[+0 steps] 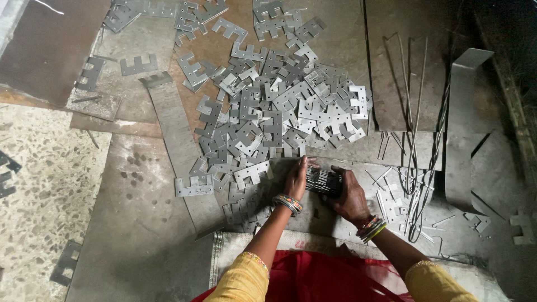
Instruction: The person gathers small metal brackets from a scattered pile on the floor and stacks them into neat columns. The person repeatedly picks up brackets, aligns them, and places them into growing stacks, occasionally using a metal rod to move or adjust the pile.
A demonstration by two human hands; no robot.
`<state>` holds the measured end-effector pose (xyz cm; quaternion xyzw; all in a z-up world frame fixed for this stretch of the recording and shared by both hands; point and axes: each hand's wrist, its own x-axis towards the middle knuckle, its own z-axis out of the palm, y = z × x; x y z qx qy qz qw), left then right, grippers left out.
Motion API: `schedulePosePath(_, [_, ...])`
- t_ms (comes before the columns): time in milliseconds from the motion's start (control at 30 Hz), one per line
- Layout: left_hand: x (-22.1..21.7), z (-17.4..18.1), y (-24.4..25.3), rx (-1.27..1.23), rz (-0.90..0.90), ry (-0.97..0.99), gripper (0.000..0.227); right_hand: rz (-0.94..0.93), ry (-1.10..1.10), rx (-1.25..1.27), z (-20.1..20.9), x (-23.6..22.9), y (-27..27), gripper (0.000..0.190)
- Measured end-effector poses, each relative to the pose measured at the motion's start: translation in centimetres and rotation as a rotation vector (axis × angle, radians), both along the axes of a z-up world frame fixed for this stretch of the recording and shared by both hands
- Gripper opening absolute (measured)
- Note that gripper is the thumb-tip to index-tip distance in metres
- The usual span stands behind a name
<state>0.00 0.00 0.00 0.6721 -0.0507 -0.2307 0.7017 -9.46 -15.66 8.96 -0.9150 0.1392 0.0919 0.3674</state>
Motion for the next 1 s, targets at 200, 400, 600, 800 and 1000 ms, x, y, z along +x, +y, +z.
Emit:
schedulePosePath(200, [-0.4, 1.3, -0.1, -0.046, -0.031, -0.023, 0.068, 0.122, -0.403, 0.03, 1.8, -0.2, 2.6, 0.106])
schedulePosePath(400, [-2.1, 2.7, -0.6, -0.019, 0.077, -0.014, 0.047, 0.25, -0.029, -0.425, 2.1, 0.7, 2.2, 0.087])
schedulePosePath(600, [-0.7, 5.5, 3.5, 0.339, -0.057, -0.697, 0.044, 0.496, -0.02, -0.381, 0.9, 3.2, 0.0, 0.076])
schedulePosePath(800, [6.6, 7.4, 19.4, 0.732, -0.189, -0.665, 0.031, 0.111, 0.317, 0.35, -2.3, 6.7, 0.1, 0.064])
schedulePosePath(1000, [6.7, 7.3, 32.9, 1.151, -0.109, -0.638, 0.039, 0.29, 0.215, 0.427, -1.2, 17.3, 10.0, 0.059])
